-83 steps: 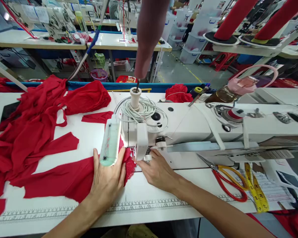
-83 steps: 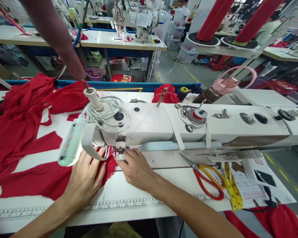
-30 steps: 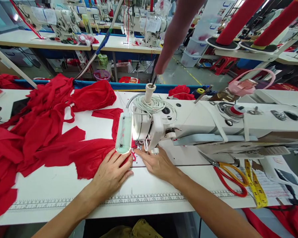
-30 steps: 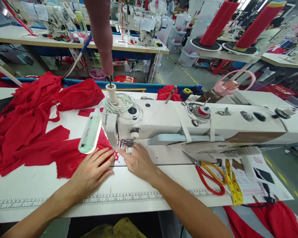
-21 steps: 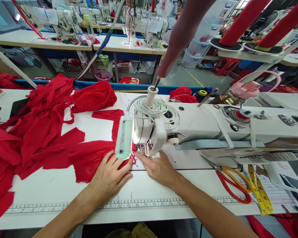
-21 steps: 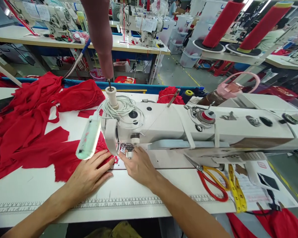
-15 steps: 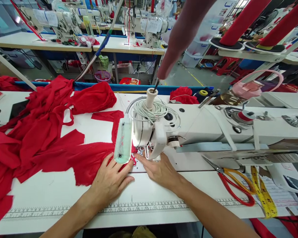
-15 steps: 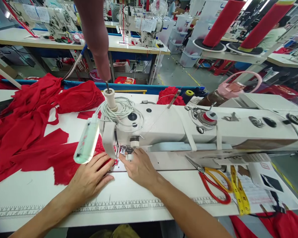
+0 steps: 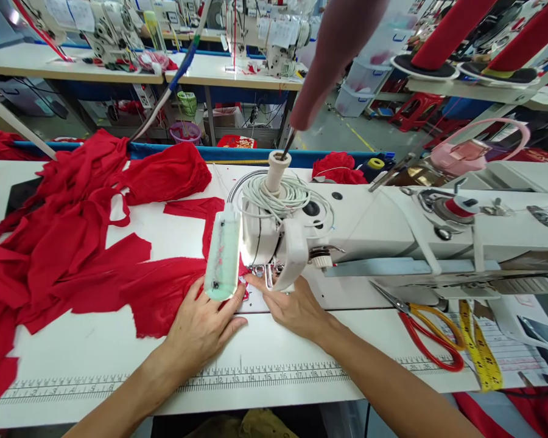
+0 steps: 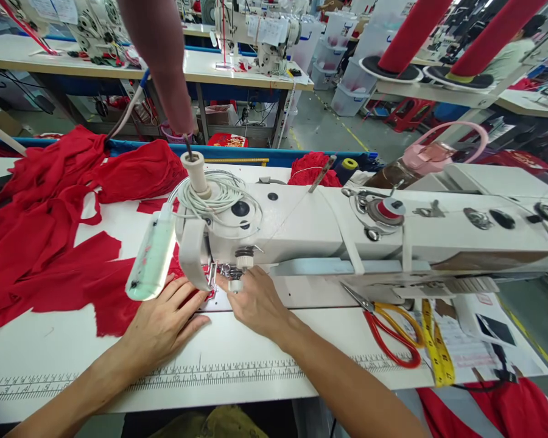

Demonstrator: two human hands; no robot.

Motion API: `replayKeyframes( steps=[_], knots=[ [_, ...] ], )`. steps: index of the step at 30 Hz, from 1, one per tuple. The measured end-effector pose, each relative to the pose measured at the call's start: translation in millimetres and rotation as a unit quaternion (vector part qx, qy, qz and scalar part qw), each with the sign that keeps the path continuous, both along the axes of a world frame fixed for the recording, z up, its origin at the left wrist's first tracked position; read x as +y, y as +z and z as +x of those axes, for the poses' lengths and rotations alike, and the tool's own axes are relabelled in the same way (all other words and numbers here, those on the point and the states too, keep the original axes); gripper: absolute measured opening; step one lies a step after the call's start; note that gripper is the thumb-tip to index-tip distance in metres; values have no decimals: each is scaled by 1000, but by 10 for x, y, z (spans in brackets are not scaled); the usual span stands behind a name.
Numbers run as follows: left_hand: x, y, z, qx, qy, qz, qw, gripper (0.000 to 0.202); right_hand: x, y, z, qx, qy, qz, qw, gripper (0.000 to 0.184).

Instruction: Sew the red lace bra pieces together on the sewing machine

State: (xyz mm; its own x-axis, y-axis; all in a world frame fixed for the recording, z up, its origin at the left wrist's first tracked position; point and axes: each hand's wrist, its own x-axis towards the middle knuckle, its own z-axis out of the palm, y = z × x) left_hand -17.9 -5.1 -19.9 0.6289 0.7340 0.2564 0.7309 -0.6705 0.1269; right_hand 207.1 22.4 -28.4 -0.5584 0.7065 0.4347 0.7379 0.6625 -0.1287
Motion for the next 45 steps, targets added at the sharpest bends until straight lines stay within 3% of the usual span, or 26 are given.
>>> replayKeyframes(
  steps=[7,17,20,24,27,36,45],
  knots=[
    [0,-15,-10,3,1,-1,1000,40,-45,9,-13,-61,-9,17,998,42],
    [-25,4,-26,23,-2,6,1000,43,-73,63,-24,-86,10,-26,996,58],
    [-28,13,-20,27,-1,10,1000,43,-83,55,-8,-66,8,-46,997,57],
    [-18,18,-12,31,-3,19,999,42,-92,-11,38,15,-27,-19,999,39],
    [-14,16,-9,28,-4,24,999,42,-89,-30,38,40,-19,-7,999,37],
    [-6,-14,-25,16,-9,28,999,42,-69,-25,-42,-54,-10,-3,999,51],
    [7,-7,-32,20,-9,21,1000,43,-73,-7,-41,-31,-17,-23,999,46]
  ],
)
